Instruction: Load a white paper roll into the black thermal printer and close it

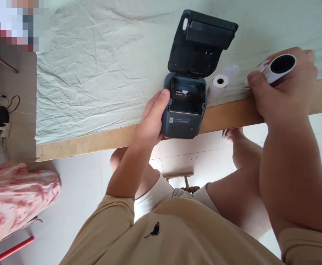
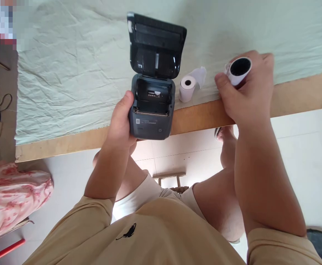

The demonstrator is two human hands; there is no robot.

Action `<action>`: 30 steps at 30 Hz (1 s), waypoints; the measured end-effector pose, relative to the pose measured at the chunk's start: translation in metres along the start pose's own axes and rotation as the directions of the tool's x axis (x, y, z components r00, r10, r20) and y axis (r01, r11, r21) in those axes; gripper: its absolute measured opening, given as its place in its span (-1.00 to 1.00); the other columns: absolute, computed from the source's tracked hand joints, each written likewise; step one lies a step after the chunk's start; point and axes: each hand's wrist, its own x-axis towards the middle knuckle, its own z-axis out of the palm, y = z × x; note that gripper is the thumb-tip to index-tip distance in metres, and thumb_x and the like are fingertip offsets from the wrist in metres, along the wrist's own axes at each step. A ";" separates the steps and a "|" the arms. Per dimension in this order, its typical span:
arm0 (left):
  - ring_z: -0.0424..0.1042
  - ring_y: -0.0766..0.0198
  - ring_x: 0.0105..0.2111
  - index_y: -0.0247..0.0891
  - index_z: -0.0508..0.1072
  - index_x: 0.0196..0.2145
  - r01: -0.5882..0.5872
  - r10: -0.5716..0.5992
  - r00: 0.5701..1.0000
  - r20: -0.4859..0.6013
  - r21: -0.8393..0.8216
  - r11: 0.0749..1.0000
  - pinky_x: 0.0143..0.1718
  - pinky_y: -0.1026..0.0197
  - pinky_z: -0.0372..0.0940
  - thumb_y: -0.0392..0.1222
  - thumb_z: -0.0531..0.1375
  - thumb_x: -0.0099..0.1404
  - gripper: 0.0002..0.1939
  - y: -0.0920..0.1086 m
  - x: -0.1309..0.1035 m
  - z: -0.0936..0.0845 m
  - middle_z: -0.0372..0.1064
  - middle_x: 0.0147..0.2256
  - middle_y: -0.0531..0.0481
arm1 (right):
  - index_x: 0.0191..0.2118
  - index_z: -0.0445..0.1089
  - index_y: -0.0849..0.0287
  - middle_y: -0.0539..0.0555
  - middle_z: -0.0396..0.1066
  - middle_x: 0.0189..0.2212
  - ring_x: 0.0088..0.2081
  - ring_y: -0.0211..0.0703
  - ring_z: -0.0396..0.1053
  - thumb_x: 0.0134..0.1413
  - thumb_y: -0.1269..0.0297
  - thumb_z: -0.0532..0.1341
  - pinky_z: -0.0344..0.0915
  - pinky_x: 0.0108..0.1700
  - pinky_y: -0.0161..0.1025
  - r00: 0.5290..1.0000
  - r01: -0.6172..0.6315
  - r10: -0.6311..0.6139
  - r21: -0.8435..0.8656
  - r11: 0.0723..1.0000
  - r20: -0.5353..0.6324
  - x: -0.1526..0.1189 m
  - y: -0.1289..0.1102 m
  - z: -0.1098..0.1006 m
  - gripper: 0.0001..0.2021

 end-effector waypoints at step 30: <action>0.68 0.12 -0.37 -0.03 0.58 -0.14 0.023 -0.023 0.998 0.050 0.011 1.000 -0.55 0.17 0.45 0.46 0.21 0.52 -0.49 0.002 -0.004 -0.007 0.57 -0.30 0.01 | 0.21 0.45 -0.09 0.19 0.50 0.11 0.11 0.19 0.58 0.09 0.32 0.37 0.59 0.14 0.16 0.994 0.110 -0.110 0.019 0.994 -0.008 -0.012 -0.070 0.037 -0.46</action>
